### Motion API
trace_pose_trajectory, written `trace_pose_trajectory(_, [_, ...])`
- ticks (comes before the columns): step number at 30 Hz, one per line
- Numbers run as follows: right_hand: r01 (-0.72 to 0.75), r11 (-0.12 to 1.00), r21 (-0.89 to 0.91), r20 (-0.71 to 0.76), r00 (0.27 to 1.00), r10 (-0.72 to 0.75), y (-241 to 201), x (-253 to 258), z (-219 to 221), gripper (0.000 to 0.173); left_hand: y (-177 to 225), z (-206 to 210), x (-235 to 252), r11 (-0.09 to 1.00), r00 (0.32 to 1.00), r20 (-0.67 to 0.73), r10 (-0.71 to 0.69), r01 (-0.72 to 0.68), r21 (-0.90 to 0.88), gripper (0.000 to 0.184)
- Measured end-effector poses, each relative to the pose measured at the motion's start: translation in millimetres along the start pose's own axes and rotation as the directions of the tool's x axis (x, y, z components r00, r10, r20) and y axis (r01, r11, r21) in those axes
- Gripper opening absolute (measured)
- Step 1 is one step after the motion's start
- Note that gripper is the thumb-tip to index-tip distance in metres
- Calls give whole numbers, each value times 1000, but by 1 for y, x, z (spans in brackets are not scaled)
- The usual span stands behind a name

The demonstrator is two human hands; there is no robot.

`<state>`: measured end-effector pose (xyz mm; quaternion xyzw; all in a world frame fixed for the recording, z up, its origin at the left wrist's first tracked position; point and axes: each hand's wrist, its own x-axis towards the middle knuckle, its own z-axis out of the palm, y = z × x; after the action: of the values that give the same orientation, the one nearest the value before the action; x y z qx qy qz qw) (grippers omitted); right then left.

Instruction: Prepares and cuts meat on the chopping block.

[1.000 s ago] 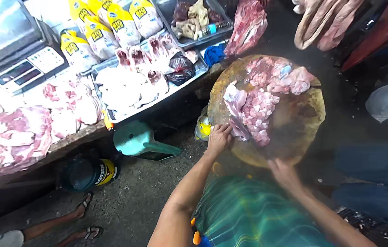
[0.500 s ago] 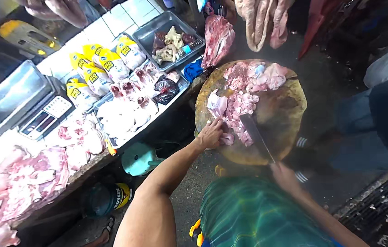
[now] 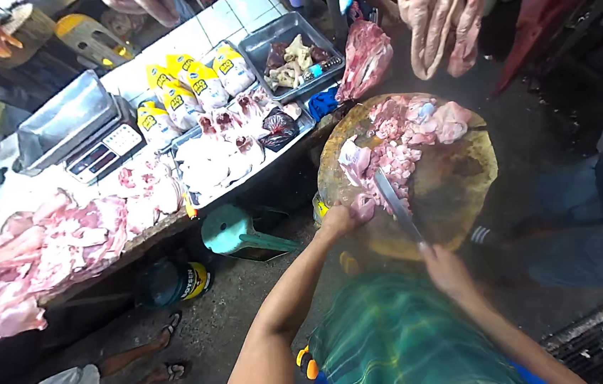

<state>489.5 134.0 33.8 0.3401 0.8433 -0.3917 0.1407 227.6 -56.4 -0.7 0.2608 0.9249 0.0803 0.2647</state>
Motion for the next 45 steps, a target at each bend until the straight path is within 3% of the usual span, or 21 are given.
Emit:
trace_pose_trajectory(3, [202,979,-18,-186,962,-202,-26,-13,-9,62,-18,15,-6,997,984,-173,49,-58,-50,58])
trace_pose_trajectory(6, [542,839,-40,-454,738,-499,-59,-6,-11,55,-21,32,-7,968,928,-341,153,-210,-137,47])
trace_pose_trajectory(8, [660,749,-56,-523,620,-585,-70,9,-4,58,-23,44,-5,948,882,-414,225,-297,-117,30])
trace_pose_trajectory(9, [659,750,-64,-501,629,-595,-68,18,3,58,-25,50,-2,940,865,-434,251,-325,-104,27])
trace_pose_trajectory(10, [608,790,-78,-434,693,-576,-59,26,10,57,-27,54,0,933,852,-449,269,-346,-98,25])
trace_pose_trajectory(12, [315,936,-157,-127,933,-336,-40,39,15,60,-28,55,-1,930,848,-451,279,-355,-94,26])
trace_pose_trajectory(13, [159,966,-203,8,987,-161,-37,45,11,64,-28,54,-1,934,851,-449,273,-347,-90,27])
trace_pose_trajectory(15, [45,969,-245,48,998,-34,-37,44,0,68,-30,53,-3,937,860,-449,243,-328,-120,32])
trace_pose_trajectory(17, [90,977,-193,-36,994,-99,-45,30,-9,66,-32,50,-10,932,880,-440,177,-294,-211,51])
trace_pose_trajectory(19, [256,962,-91,-204,941,-270,-56,17,-16,60,-31,49,-14,930,877,-473,86,-241,-278,69])
trace_pose_trajectory(22, [574,817,51,-425,753,-503,-72,17,-11,57,-29,53,-22,950,847,-531,30,-190,-248,70])
trace_pose_trajectory(24, [647,758,78,-450,702,-552,-74,27,2,62,-23,52,-22,965,853,-519,58,-180,-189,71])
trace_pose_trajectory(26, [489,872,-27,-284,832,-476,-57,37,21,62,-15,50,-16,973,872,-473,124,-200,-115,72])
trace_pose_trajectory(27, [313,942,-121,-109,939,-326,-51,41,24,64,-10,50,-9,975,882,-445,153,-208,-77,68])
trace_pose_trajectory(28, [150,966,-211,38,989,-146,-48,46,22,68,-7,51,2,977,887,-427,176,-211,-37,64])
trace_pose_trajectory(30, [10,961,-276,104,994,19,-45,49,11,73,-3,49,21,980,901,-398,172,-198,-25,51])
trace_pose_trajectory(34, [-68,979,-190,15,997,72,-31,40,-9,71,12,31,24,965,914,-404,43,-143,-220,30])
trace_pose_trajectory(37, [-31,991,-132,-21,999,28,-29,31,-8,69,9,43,13,941,889,-398,227,-306,-146,31])
trace_pose_trajectory(39, [47,994,-94,-83,995,-54,-36,23,-9,65,-1,51,2,919,869,-379,318,-381,-103,45])
trace_pose_trajectory(41, [227,973,-30,-220,949,-228,-47,13,-13,60,-11,57,-7,910,838,-454,302,-396,-125,54])
trace_pose_trajectory(45, [649,760,38,-485,677,-554,-76,13,-14,57,-19,67,-6,910,778,-574,255,-394,-130,28])
